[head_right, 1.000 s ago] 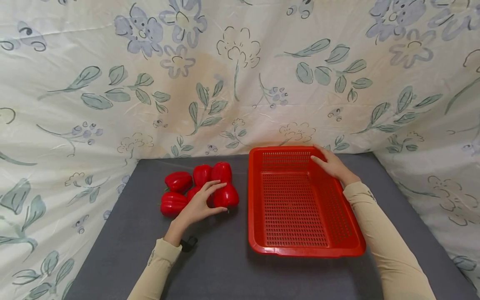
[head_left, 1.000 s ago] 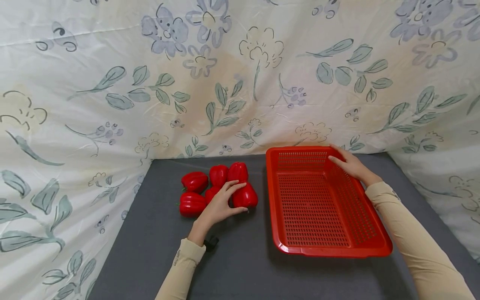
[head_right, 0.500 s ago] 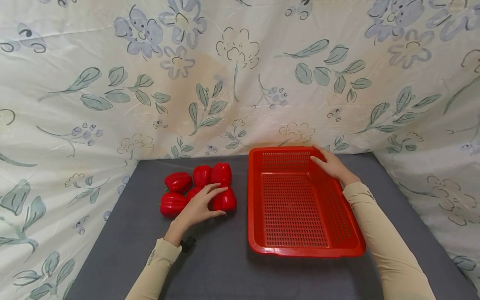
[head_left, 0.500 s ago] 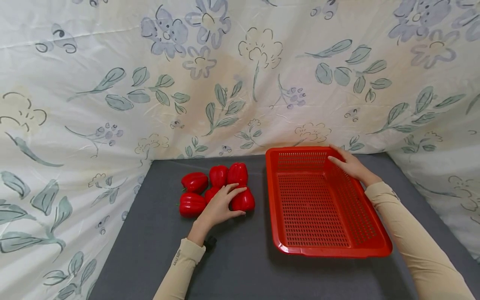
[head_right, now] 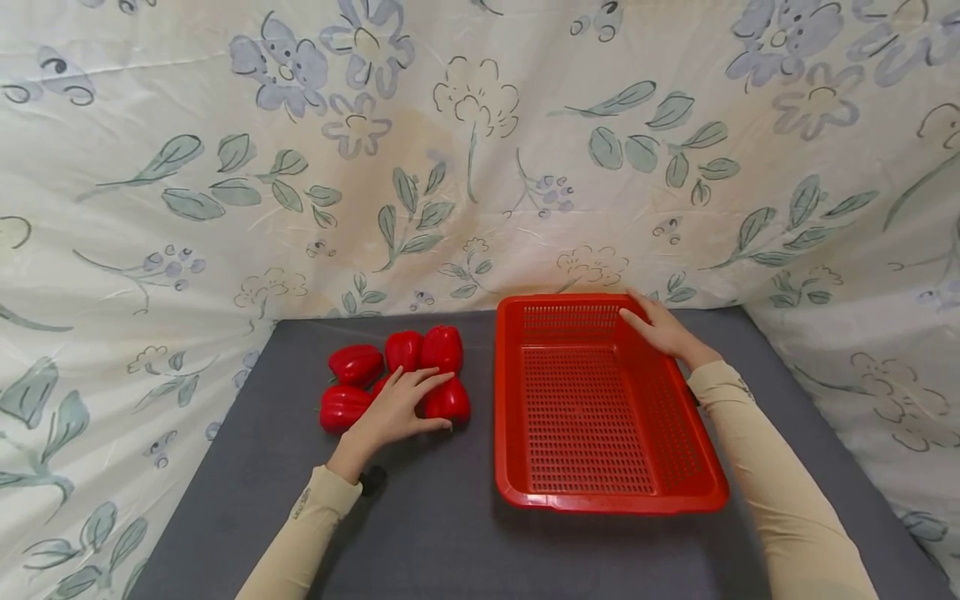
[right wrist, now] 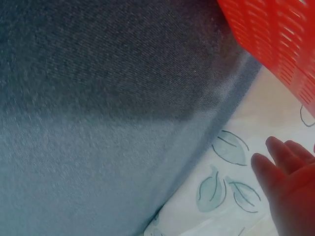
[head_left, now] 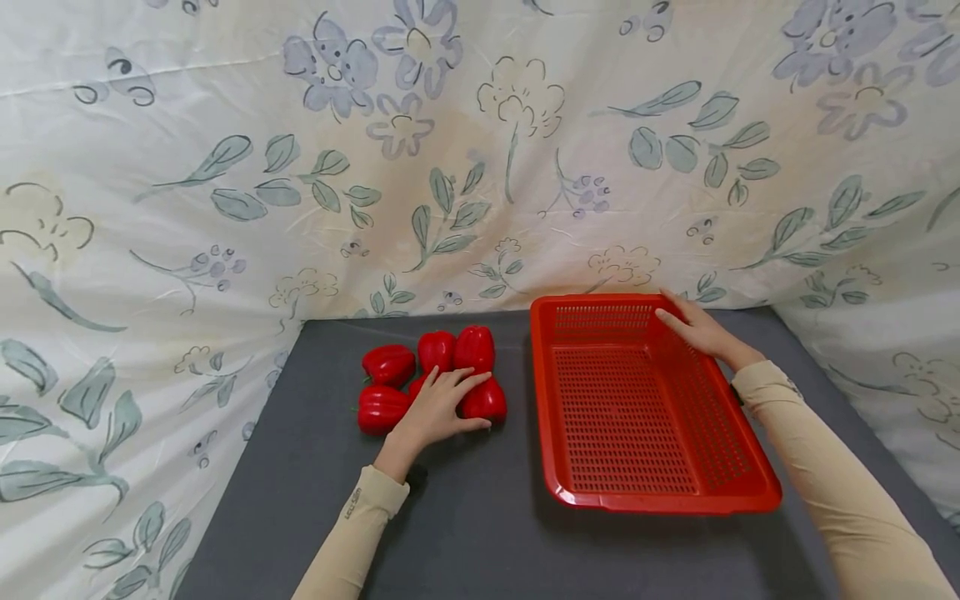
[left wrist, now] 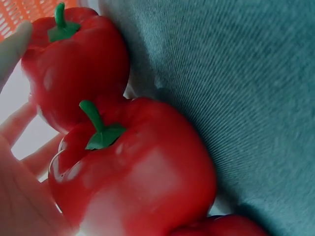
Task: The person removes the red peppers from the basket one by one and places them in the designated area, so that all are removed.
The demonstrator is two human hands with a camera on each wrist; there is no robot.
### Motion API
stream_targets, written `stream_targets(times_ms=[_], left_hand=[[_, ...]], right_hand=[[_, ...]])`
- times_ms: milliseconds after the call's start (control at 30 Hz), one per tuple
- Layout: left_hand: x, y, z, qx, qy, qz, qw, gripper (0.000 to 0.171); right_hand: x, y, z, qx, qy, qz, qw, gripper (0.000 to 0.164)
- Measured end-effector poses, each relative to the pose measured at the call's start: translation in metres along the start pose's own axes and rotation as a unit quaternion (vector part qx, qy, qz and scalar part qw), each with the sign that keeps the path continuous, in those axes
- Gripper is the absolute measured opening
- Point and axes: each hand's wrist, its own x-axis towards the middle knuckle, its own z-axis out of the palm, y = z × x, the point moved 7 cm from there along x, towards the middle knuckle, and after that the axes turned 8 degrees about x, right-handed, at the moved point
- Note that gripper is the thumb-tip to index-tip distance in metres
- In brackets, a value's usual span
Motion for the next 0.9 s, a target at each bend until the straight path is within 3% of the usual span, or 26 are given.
stream_targets(times_ms=[300, 667, 900], left_hand=[[0.010, -0.005, 0.000, 0.009, -0.045, -0.002, 0.9989, 0.080], [0.020, -0.011, -0.002, 0.024, -0.085, 0.004, 0.9961, 0.080], [0.030, -0.029, -0.017, 0.032, -0.091, -0.003, 0.9953, 0.076]], right_hand=[[0.004, 0.001, -0.005, -0.027, -0.035, 0.036, 0.998, 0.073], [0.002, 0.004, -0.015, -0.055, -0.046, 0.034, 0.997, 0.071], [0.004, 0.009, -0.024, -0.125, -0.033, 0.049, 0.990, 0.073]])
